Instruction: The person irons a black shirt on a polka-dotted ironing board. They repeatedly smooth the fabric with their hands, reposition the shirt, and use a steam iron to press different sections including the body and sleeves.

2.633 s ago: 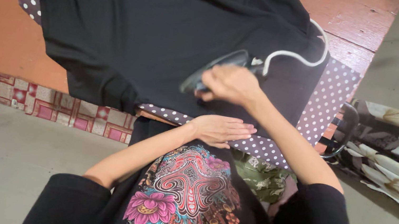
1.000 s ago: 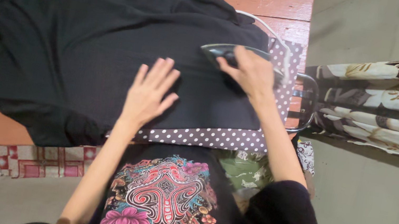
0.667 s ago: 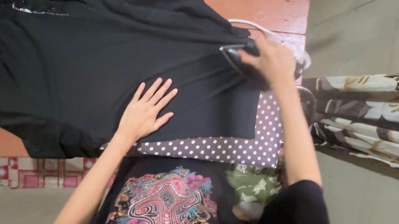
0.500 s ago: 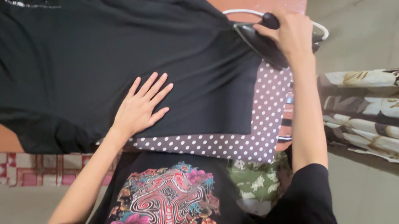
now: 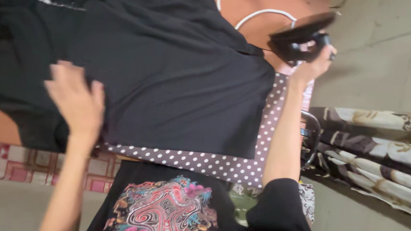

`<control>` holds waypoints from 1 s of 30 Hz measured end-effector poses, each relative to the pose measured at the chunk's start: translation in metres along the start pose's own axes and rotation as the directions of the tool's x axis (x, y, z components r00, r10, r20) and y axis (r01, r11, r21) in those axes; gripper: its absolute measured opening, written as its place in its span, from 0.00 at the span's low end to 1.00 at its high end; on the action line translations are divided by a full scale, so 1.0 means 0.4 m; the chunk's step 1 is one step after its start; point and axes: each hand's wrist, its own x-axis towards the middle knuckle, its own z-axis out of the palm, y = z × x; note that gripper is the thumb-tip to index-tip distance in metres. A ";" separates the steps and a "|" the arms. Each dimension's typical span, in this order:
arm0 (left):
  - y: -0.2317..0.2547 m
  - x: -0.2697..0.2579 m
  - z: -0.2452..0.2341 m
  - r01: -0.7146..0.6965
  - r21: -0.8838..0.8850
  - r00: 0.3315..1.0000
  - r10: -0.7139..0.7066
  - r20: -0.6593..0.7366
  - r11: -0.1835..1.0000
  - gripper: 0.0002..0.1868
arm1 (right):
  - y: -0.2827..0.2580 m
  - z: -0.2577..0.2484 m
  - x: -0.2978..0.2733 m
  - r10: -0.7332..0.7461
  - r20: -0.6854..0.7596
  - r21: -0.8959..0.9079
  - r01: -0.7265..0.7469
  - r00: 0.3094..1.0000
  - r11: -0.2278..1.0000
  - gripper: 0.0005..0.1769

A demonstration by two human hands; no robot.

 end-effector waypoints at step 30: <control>-0.617 -0.105 -0.240 0.612 -0.013 0.562 -0.423 0.711 0.791 0.30 | -0.597 -0.241 -0.934 0.236 0.357 -0.908 0.277 0.904 0.314 0.17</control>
